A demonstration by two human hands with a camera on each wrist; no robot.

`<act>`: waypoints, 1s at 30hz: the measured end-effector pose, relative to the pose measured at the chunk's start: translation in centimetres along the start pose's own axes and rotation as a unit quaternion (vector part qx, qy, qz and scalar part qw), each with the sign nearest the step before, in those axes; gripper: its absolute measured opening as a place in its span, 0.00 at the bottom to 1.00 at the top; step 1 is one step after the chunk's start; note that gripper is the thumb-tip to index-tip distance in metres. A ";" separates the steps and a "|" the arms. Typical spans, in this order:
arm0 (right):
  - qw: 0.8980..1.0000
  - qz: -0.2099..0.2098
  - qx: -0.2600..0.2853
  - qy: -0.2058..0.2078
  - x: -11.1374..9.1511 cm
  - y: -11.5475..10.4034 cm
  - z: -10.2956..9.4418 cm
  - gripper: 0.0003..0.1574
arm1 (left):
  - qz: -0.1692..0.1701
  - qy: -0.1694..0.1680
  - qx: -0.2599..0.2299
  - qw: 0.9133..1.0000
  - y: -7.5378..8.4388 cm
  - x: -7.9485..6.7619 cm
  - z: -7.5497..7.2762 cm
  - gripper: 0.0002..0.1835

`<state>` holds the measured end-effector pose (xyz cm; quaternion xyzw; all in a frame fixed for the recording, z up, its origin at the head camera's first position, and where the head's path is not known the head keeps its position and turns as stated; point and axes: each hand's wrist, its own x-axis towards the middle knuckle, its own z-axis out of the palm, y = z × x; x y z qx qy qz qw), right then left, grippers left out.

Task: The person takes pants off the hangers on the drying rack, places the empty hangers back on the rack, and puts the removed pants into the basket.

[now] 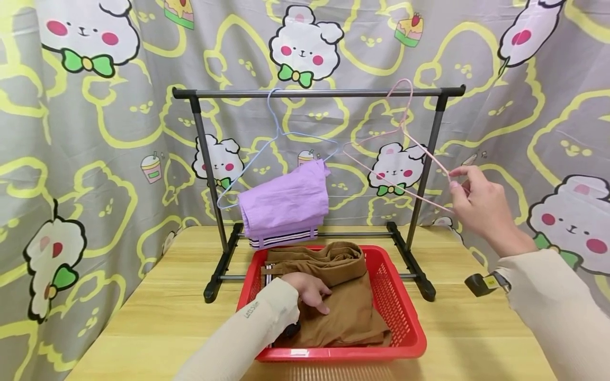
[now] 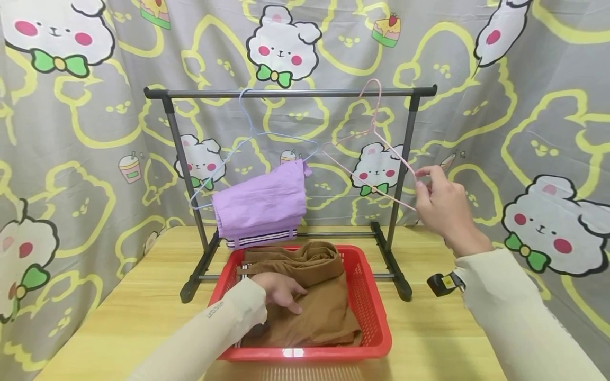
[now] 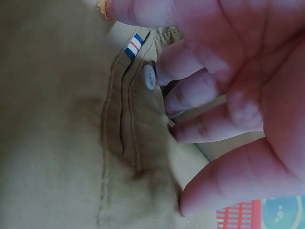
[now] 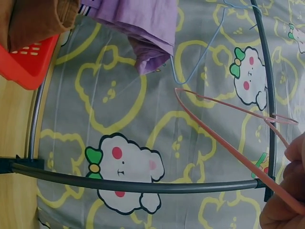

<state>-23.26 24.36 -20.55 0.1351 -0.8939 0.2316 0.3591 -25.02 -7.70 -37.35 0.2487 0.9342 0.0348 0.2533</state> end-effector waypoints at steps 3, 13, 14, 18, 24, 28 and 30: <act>1.000 0.003 -0.001 -0.003 0.1 -0.2 -0.1 0.15 | 0.002 -0.001 -0.003 1.000 0.2 0.0 0.0 0.30; 1.000 0.002 0.004 0.012 0.5 -0.6 -0.2 0.14 | -0.004 -0.004 -0.013 1.000 0.1 -0.2 0.0 0.30; 1.000 0.001 0.003 0.014 0.6 -0.6 -0.2 0.14 | -0.003 -0.007 -0.012 1.000 0.1 -0.2 -0.1 0.30; 1.000 -0.004 0.003 0.023 0.8 -0.7 0.0 0.14 | 0.001 -0.017 -0.006 1.000 0.1 -0.1 -0.2 0.30; 1.000 0.001 0.004 0.020 1.2 -0.7 0.2 0.14 | 0.001 -0.016 -0.004 1.000 0.1 -0.2 -0.2 0.30; 1.000 0.010 0.005 0.011 1.2 -0.8 0.3 0.15 | 0.004 -0.014 -0.001 1.000 0.2 -0.1 0.0 0.31; 1.000 0.014 0.003 0.007 1.3 -0.8 0.4 0.15 | 0.008 -0.013 -0.002 1.000 0.2 -0.1 0.1 0.31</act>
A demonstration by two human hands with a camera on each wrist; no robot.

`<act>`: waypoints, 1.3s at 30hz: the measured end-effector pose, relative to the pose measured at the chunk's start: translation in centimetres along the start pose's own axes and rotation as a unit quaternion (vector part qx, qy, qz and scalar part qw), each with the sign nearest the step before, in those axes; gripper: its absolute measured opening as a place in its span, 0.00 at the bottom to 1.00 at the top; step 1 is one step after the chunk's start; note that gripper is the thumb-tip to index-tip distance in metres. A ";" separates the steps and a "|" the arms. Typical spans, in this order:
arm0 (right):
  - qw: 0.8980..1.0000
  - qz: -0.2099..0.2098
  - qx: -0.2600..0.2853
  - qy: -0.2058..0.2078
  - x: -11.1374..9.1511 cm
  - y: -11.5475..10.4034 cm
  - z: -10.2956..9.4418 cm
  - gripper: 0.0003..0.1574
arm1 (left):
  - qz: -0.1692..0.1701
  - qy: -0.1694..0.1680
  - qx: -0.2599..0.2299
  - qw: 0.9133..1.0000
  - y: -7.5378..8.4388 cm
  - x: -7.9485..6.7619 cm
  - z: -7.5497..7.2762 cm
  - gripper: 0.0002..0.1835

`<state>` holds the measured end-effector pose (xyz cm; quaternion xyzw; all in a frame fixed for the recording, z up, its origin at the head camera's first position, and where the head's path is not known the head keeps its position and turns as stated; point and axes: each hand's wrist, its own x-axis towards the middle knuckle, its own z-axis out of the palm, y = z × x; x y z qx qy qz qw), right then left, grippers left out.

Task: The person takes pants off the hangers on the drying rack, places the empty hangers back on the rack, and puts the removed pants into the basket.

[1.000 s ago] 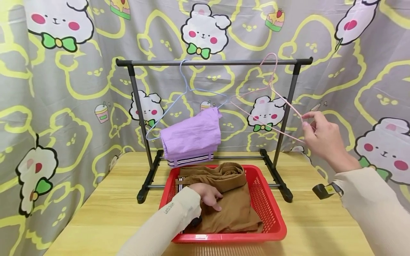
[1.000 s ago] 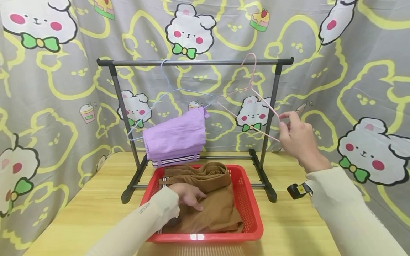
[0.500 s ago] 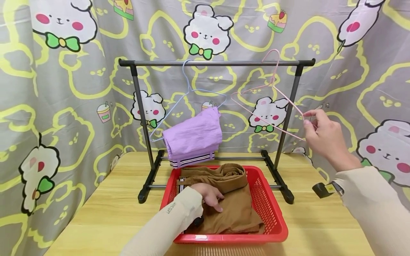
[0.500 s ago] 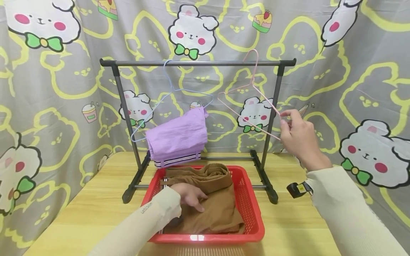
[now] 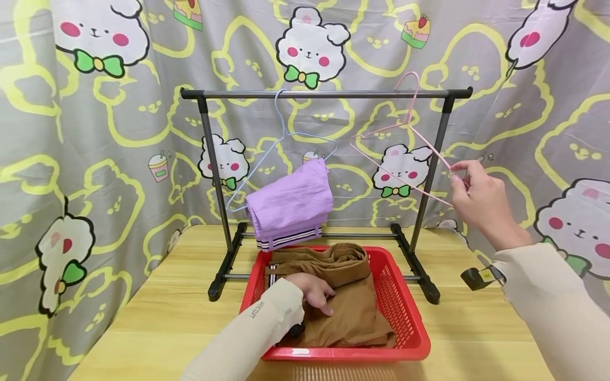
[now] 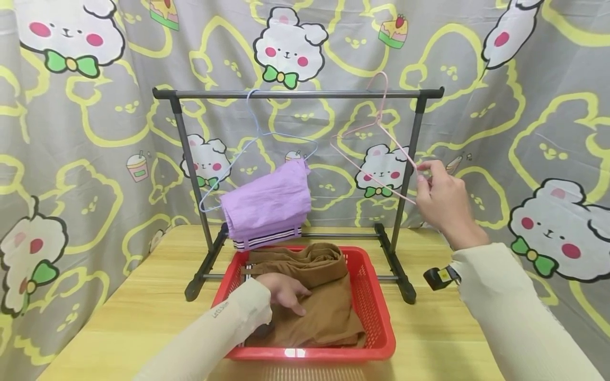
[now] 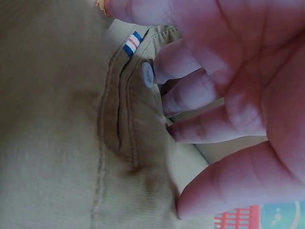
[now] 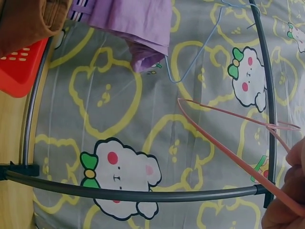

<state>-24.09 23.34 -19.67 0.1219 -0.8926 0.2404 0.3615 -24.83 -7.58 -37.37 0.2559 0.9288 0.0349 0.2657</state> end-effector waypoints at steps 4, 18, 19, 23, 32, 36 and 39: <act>1.000 0.004 -0.003 -0.006 0.2 0.0 0.3 0.15 | -0.002 0.005 -0.005 1.000 -0.1 0.0 0.0 0.31; 1.000 0.010 -0.002 -0.020 -0.5 0.3 1.0 0.15 | -0.010 0.002 -0.013 1.000 -0.1 0.1 0.3 0.30; 1.000 0.012 -0.002 -0.021 -0.5 0.2 1.0 0.15 | -0.010 0.002 -0.013 1.000 -0.2 0.1 0.3 0.30; 1.000 0.013 -0.004 -0.018 -0.6 0.2 1.2 0.15 | -0.009 0.004 -0.009 1.000 -0.2 0.0 0.2 0.31; 1.000 0.017 0.010 -0.004 -1.4 0.4 1.7 0.15 | -0.002 0.004 0.004 1.000 0.0 0.1 0.1 0.31; 0.999 0.017 0.025 0.021 -1.8 0.4 1.9 0.15 | 0.006 0.009 0.011 1.000 0.0 0.0 0.1 0.31; 0.998 0.022 0.040 0.047 -2.1 0.3 2.1 0.15 | 0.012 0.014 0.016 1.000 -0.2 -0.3 0.1 0.31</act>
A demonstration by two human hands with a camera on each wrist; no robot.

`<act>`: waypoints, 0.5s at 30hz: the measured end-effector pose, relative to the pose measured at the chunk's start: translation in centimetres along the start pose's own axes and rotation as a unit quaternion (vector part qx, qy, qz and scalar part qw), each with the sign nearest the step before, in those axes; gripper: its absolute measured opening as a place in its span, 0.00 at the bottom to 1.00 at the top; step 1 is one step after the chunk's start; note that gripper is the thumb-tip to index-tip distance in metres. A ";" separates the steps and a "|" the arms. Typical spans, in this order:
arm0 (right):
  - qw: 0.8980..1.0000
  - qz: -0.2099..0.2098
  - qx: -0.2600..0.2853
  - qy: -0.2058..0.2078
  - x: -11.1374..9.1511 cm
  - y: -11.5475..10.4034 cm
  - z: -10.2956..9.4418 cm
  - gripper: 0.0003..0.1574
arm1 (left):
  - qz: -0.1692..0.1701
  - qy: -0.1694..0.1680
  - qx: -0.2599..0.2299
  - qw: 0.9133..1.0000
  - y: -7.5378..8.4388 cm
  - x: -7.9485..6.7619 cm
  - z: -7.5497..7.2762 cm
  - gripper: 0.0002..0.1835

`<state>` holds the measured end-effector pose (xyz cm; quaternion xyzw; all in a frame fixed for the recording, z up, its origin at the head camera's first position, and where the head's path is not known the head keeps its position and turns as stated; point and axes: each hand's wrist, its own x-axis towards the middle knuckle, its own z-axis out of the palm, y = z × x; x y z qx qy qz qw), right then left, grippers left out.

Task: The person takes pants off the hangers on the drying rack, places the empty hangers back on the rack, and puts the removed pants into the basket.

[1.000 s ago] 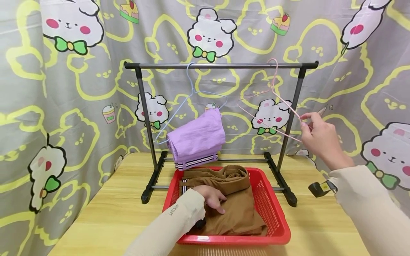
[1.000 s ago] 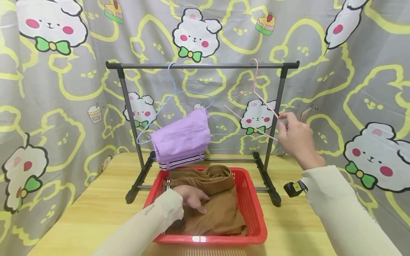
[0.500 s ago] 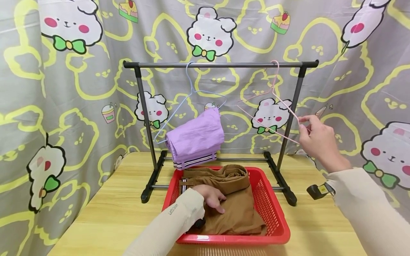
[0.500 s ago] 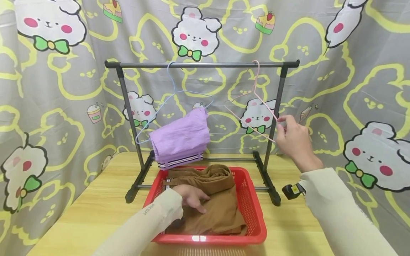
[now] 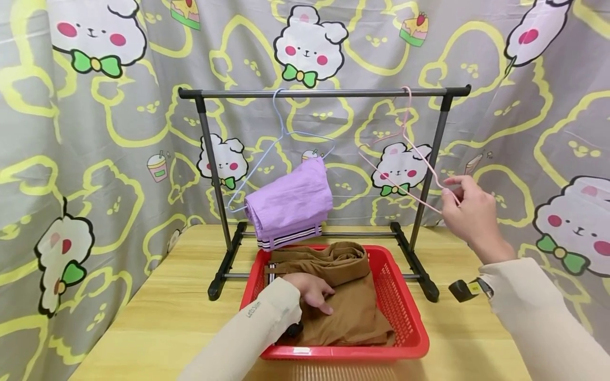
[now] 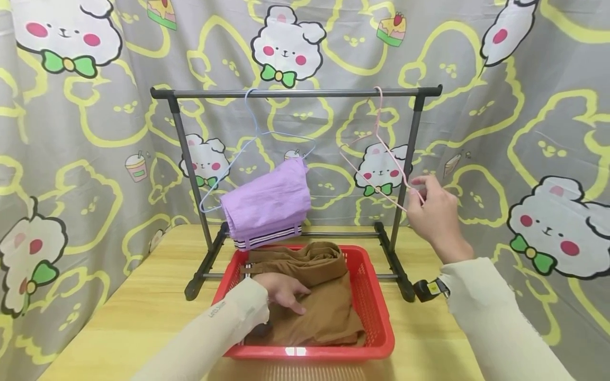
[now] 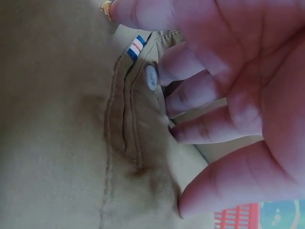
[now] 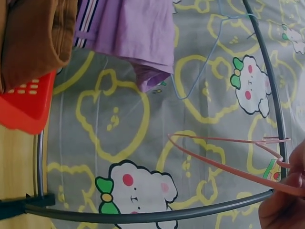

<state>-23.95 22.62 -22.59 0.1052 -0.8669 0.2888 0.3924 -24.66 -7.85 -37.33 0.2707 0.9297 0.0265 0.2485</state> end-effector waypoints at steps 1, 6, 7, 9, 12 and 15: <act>1.000 0.004 0.006 0.007 -0.1 0.0 0.1 0.15 | 0.000 0.002 0.002 1.000 -0.1 -0.2 0.0 0.31; 0.999 0.034 0.028 0.031 -0.9 0.0 0.4 0.15 | 0.017 0.009 0.003 1.000 -0.2 -0.9 -0.2 0.30; 0.998 0.041 0.031 0.033 -1.1 0.1 0.4 0.15 | 0.020 0.010 0.003 1.000 -0.1 -1.0 -0.3 0.30; 0.997 0.052 0.038 0.038 -1.3 0.2 0.4 0.15 | 0.027 0.013 -0.005 1.000 0.0 -1.2 -0.4 0.29; 0.995 0.071 0.052 0.043 -1.7 0.3 0.5 0.15 | 0.033 0.019 -0.024 0.999 0.2 -1.6 -0.7 0.28; 0.993 0.092 0.063 0.043 -2.1 0.4 0.5 0.15 | 0.037 0.031 -0.042 0.998 0.2 -2.3 -1.2 0.29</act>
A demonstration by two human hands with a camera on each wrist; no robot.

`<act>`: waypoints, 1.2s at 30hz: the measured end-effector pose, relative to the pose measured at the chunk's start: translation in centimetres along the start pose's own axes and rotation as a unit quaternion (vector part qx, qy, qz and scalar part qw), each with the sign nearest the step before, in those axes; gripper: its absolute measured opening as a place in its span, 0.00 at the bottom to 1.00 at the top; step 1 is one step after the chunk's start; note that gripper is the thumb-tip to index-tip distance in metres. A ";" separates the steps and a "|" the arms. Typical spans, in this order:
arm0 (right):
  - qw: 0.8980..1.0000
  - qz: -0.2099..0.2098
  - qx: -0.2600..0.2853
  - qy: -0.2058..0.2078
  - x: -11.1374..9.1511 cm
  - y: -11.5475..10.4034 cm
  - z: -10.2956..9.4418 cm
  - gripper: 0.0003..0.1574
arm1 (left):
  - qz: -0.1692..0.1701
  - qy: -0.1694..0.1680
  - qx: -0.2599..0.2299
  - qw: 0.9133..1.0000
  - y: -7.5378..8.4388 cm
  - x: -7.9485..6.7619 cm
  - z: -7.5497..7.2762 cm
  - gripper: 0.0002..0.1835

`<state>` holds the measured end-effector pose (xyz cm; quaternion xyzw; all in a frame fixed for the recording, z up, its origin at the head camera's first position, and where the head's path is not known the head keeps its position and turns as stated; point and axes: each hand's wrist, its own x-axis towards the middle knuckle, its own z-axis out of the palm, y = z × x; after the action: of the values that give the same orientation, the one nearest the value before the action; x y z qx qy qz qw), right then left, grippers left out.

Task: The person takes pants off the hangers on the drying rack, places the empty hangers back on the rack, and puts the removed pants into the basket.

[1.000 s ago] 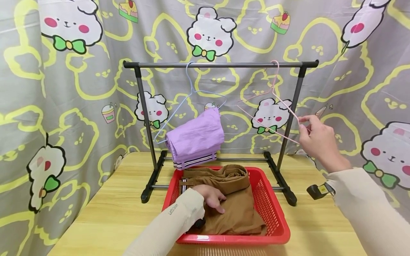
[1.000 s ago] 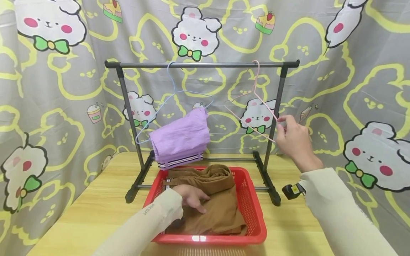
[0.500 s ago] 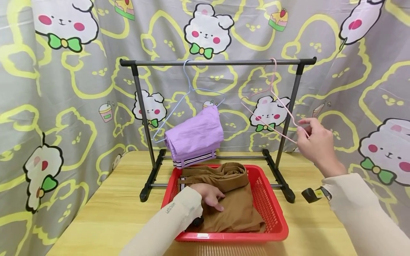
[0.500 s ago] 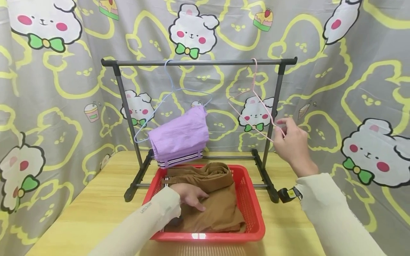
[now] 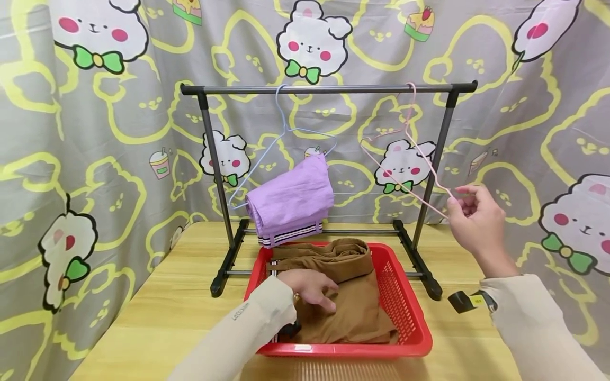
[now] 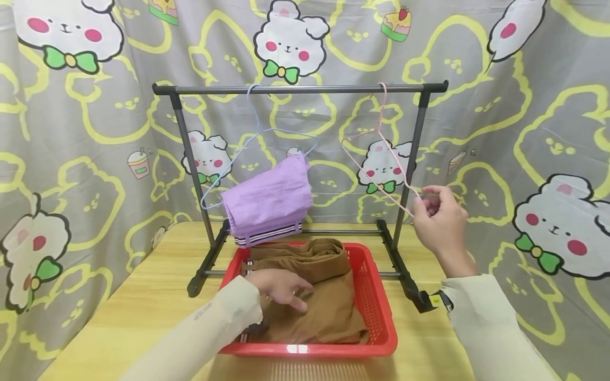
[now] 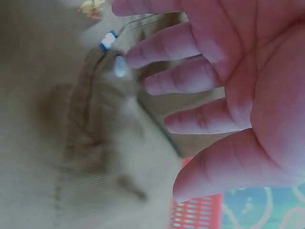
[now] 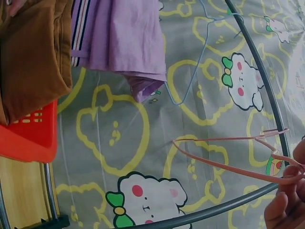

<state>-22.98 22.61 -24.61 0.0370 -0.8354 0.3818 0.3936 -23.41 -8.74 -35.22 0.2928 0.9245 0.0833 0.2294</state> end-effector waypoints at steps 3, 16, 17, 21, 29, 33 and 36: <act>1.000 0.024 0.018 0.005 -0.4 0.2 0.1 0.17 | 0.014 0.028 -0.001 1.000 -0.3 -0.9 -0.7 0.30; 0.962 0.170 0.203 0.067 -3.0 0.9 0.1 0.08 | 0.066 0.197 -0.071 0.976 -1.4 -4.9 -4.8 0.24; 0.951 0.186 0.240 0.061 -3.3 1.0 0.2 0.07 | 0.064 0.220 -0.070 0.971 -1.5 -5.3 -5.2 0.23; 0.858 0.234 0.457 0.001 -4.8 2.0 0.4 0.06 | 0.059 0.322 -0.092 0.940 -1.7 -6.9 -6.8 0.18; 0.697 0.332 0.610 -0.181 -8.2 6.1 1.5 0.06 | 0.109 0.548 -0.158 0.814 -2.6 -10.0 -9.6 0.13; 0.665 0.348 0.626 -0.211 -9.7 7.4 2.7 0.08 | 0.107 0.662 -0.120 0.732 -3.2 -11.1 -10.6 0.13; 0.657 0.326 0.640 -0.229 -10.9 8.0 3.7 0.11 | 0.064 0.709 -0.092 0.696 -4.0 -11.6 -11.1 0.16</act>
<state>-20.74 23.21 -38.42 0.0910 -0.4071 0.9052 -0.0813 -22.30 -18.90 -22.24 0.1825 0.7800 0.3651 -0.4743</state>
